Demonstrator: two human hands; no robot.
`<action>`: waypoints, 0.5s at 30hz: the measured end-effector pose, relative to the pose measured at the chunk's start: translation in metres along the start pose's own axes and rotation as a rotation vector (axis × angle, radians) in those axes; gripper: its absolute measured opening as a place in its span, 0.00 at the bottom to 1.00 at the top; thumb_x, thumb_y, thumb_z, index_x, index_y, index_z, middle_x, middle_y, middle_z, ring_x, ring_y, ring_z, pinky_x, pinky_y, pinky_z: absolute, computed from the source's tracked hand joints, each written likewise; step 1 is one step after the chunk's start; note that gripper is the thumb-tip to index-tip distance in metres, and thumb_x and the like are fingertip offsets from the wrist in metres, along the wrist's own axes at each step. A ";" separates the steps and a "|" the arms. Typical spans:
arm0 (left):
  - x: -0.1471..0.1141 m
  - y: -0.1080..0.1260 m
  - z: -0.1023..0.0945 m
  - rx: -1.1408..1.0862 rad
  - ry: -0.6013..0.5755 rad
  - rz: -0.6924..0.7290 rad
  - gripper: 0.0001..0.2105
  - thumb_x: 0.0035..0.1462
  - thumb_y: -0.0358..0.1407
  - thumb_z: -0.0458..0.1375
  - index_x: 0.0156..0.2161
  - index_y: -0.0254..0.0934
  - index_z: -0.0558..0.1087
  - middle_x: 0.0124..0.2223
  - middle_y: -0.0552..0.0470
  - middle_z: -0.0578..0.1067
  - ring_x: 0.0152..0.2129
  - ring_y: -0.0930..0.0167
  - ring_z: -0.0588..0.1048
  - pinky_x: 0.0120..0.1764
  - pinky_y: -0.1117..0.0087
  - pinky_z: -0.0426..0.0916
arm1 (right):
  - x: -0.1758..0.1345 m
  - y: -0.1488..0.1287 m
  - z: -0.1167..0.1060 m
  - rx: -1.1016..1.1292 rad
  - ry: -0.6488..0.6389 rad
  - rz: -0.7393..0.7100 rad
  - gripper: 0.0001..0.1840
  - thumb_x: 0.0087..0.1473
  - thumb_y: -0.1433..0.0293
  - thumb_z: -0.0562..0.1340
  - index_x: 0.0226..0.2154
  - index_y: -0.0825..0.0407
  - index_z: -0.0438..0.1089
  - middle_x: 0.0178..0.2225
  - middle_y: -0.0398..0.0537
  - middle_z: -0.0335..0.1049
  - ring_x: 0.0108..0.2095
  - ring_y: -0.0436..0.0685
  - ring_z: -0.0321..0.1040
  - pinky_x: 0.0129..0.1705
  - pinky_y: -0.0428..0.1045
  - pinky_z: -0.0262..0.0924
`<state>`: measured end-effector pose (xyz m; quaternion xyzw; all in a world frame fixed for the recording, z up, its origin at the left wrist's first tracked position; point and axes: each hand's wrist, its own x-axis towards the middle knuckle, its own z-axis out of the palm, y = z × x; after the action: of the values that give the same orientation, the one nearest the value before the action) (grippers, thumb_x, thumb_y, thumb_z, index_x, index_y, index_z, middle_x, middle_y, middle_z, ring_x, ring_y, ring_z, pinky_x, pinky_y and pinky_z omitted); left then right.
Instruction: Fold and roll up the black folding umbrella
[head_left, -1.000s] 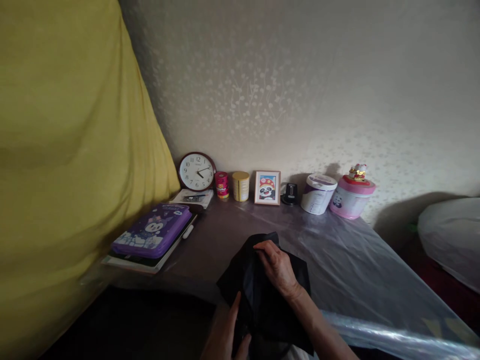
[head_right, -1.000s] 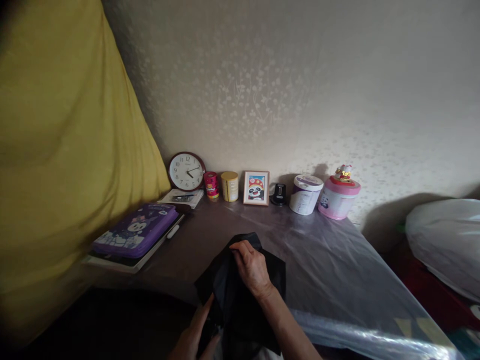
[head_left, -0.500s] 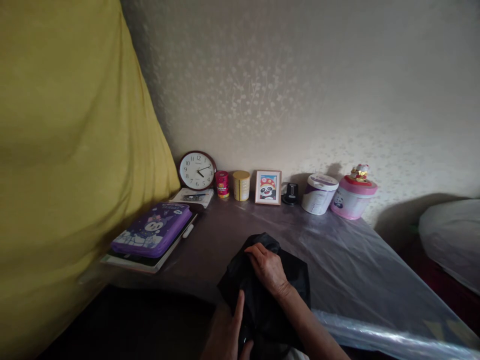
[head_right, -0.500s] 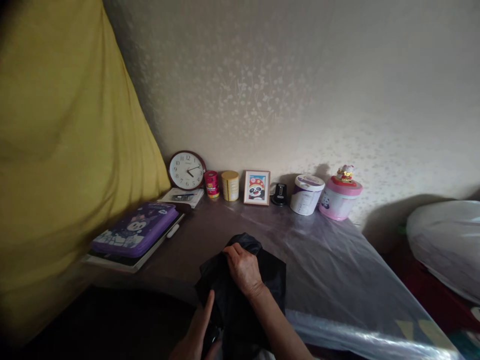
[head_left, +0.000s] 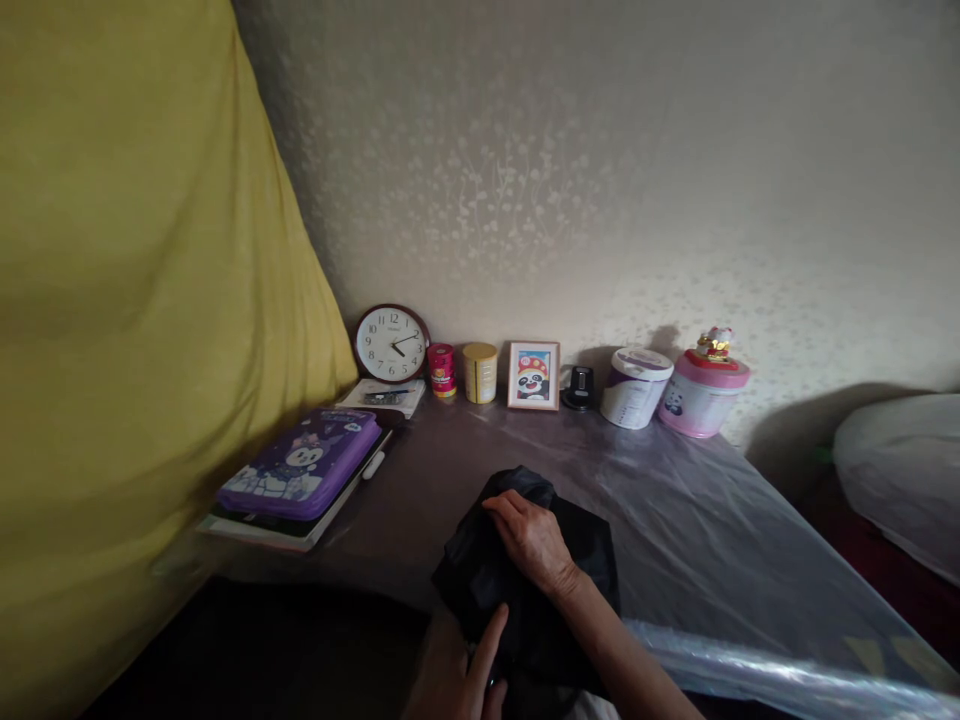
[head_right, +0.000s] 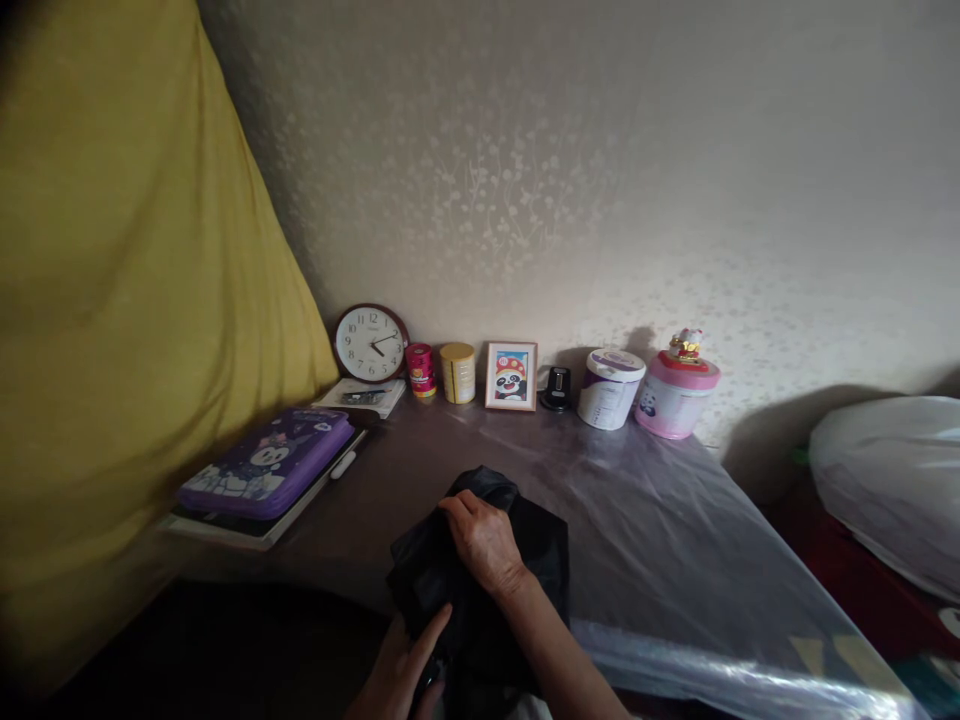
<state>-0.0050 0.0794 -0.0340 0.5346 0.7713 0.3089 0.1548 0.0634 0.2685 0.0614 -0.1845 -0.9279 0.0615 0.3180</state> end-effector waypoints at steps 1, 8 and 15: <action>0.000 0.000 0.001 0.004 0.013 -0.005 0.33 0.50 0.28 0.57 0.63 0.47 0.63 0.68 0.43 0.57 0.65 0.49 0.55 0.61 0.48 0.58 | -0.001 0.000 -0.001 0.037 0.008 0.002 0.15 0.68 0.71 0.49 0.47 0.50 0.70 0.40 0.49 0.76 0.37 0.55 0.76 0.39 0.48 0.70; 0.000 0.000 0.002 0.034 0.006 -0.032 0.31 0.52 0.30 0.58 0.62 0.45 0.63 0.66 0.41 0.61 0.64 0.51 0.59 0.59 0.52 0.62 | -0.029 0.007 -0.017 0.245 0.046 -0.108 0.12 0.66 0.71 0.53 0.44 0.50 0.71 0.43 0.50 0.77 0.45 0.57 0.73 0.52 0.55 0.67; 0.000 0.002 -0.002 0.056 -0.006 -0.008 0.31 0.51 0.29 0.58 0.62 0.45 0.63 0.65 0.40 0.63 0.63 0.49 0.60 0.60 0.52 0.62 | -0.018 0.042 -0.005 0.152 0.037 -0.105 0.14 0.65 0.68 0.54 0.48 0.51 0.73 0.50 0.55 0.75 0.54 0.61 0.69 0.59 0.64 0.60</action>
<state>-0.0050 0.0796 -0.0318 0.5364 0.7813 0.2851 0.1433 0.0923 0.3009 0.0456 -0.1121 -0.9229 0.1116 0.3512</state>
